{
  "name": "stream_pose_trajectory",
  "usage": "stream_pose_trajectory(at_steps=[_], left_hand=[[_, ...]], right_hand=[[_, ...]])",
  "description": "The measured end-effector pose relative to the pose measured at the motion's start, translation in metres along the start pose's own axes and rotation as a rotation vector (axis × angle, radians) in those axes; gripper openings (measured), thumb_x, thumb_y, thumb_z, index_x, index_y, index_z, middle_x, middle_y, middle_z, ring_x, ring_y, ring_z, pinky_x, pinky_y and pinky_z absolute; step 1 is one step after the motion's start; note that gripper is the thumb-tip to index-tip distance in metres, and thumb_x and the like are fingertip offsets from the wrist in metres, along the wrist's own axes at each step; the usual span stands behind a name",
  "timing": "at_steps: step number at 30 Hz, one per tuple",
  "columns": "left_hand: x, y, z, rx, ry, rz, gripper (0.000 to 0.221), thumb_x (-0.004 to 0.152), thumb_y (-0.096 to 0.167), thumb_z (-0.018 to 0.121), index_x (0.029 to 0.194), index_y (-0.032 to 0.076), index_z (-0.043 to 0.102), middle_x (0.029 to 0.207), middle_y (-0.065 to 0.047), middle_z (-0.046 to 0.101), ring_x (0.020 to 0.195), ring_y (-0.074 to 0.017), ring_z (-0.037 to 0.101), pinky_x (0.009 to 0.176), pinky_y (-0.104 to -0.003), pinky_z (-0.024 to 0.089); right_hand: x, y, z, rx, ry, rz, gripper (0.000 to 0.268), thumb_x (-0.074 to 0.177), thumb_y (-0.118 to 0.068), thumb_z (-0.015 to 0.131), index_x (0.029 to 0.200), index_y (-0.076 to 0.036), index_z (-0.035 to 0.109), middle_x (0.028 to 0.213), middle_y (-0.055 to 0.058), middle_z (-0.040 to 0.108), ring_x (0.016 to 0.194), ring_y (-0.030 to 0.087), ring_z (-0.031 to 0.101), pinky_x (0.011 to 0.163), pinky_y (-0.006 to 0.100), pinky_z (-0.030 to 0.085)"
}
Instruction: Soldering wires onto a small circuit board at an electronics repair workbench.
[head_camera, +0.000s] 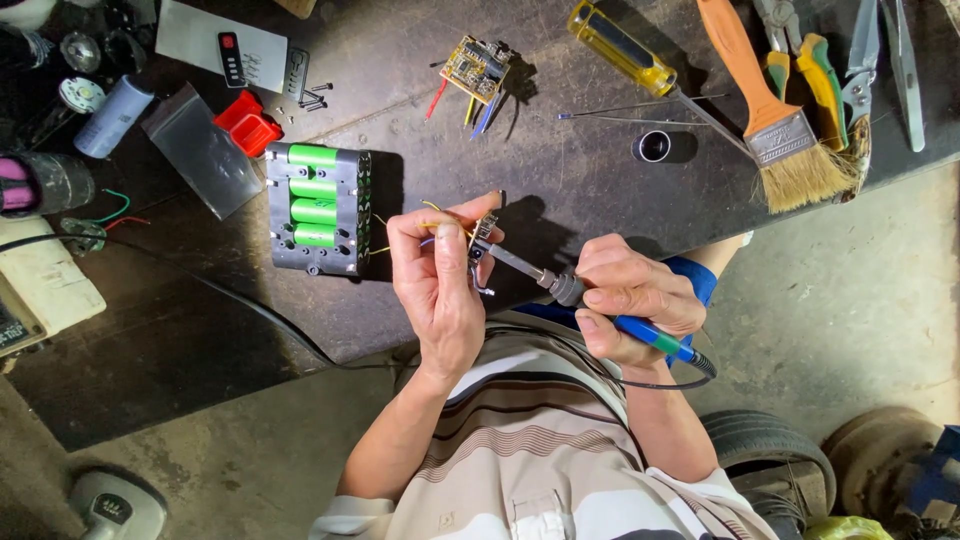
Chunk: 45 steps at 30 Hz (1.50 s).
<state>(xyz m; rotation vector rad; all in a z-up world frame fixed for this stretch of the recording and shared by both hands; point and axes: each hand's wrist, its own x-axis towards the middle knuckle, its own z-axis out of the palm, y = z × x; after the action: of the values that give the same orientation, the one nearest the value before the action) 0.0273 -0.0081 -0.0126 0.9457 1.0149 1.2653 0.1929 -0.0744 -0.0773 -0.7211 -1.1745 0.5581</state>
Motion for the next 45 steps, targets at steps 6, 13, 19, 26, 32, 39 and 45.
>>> stream_pose_trajectory(at_steps=[6, 13, 19, 26, 32, 39, 45], left_hand=[[0.0, -0.002, 0.0, -0.007, 0.001, 0.0, 0.007, 0.112, 0.017, 0.042, 0.11, 0.01, 0.045, 0.118, -0.02, 0.074, 0.085, -0.0166, 0.068, 0.056, -0.017, 0.044], [0.0, -0.005, 0.0, -0.002, 0.007, 0.014, 0.007, 0.112, 0.016, 0.042, 0.111, 0.01, 0.044, 0.118, -0.02, 0.073, 0.085, -0.017, 0.068, 0.056, -0.017, 0.044], [-0.001, -0.004, 0.001, 0.003, 0.004, 0.02, 0.008, 0.112, 0.016, 0.041, 0.111, 0.01, 0.044, 0.117, -0.02, 0.074, 0.084, -0.0171, 0.068, 0.056, -0.018, 0.044], [-0.001, 0.001, 0.002, 0.042, 0.009, 0.002, 0.01, 0.113, 0.02, 0.038, 0.111, 0.01, 0.041, 0.113, -0.02, 0.074, 0.083, -0.0173, 0.068, 0.054, -0.017, 0.041], [0.006, 0.004, 0.001, 0.022, 0.006, -0.091, 0.015, 0.112, 0.024, 0.035, 0.109, 0.009, 0.039, 0.105, -0.022, 0.074, 0.075, -0.0215, 0.069, 0.046, -0.02, 0.038], [0.005, 0.013, 0.01, -0.318, 0.004, -0.396, 0.016, 0.111, 0.025, 0.041, 0.107, 0.009, 0.04, 0.099, -0.029, 0.073, 0.073, -0.0319, 0.073, 0.041, -0.026, 0.044], [-0.003, -0.009, 0.008, -0.38, 0.019, -0.429, 0.015, 0.11, 0.022, 0.046, 0.105, 0.008, 0.044, 0.099, -0.024, 0.073, 0.08, -0.0269, 0.074, 0.053, -0.028, 0.058]], right_hand=[[0.005, -0.003, 0.004, -0.005, -0.01, 0.002, 0.012, 0.068, 0.011, 0.082, 0.075, 0.007, 0.073, 0.071, 0.026, 0.064, 0.055, 0.032, 0.063, 0.054, 0.051, 0.051], [0.007, -0.004, 0.005, -0.016, -0.005, 0.01, 0.011, 0.068, 0.008, 0.083, 0.074, 0.005, 0.074, 0.076, 0.027, 0.066, 0.059, 0.03, 0.063, 0.057, 0.05, 0.05], [0.004, -0.004, 0.004, -0.018, 0.009, 0.023, 0.011, 0.069, 0.008, 0.084, 0.074, 0.005, 0.075, 0.078, 0.028, 0.067, 0.061, 0.031, 0.063, 0.06, 0.05, 0.05], [0.0, -0.003, 0.0, 0.01, 0.014, 0.034, 0.01, 0.069, 0.006, 0.084, 0.073, 0.003, 0.074, 0.08, 0.029, 0.068, 0.062, 0.032, 0.064, 0.062, 0.05, 0.05], [-0.029, 0.012, -0.017, 0.218, 0.161, 0.056, 0.031, 0.099, -0.038, 0.069, 0.101, -0.007, 0.069, 0.089, 0.033, 0.068, 0.068, 0.034, 0.071, 0.069, 0.052, 0.055], [-0.001, 0.008, 0.018, -0.099, 0.132, -0.079, 0.04, 0.102, -0.041, 0.065, 0.093, -0.002, 0.061, 0.089, 0.039, 0.069, 0.081, 0.047, 0.072, 0.078, 0.056, 0.057], [0.051, -0.011, 0.05, -0.26, 0.028, -0.045, 0.038, 0.073, 0.005, 0.093, 0.095, 0.001, 0.063, 0.107, 0.04, 0.069, 0.102, 0.049, 0.068, 0.072, 0.048, 0.064]])
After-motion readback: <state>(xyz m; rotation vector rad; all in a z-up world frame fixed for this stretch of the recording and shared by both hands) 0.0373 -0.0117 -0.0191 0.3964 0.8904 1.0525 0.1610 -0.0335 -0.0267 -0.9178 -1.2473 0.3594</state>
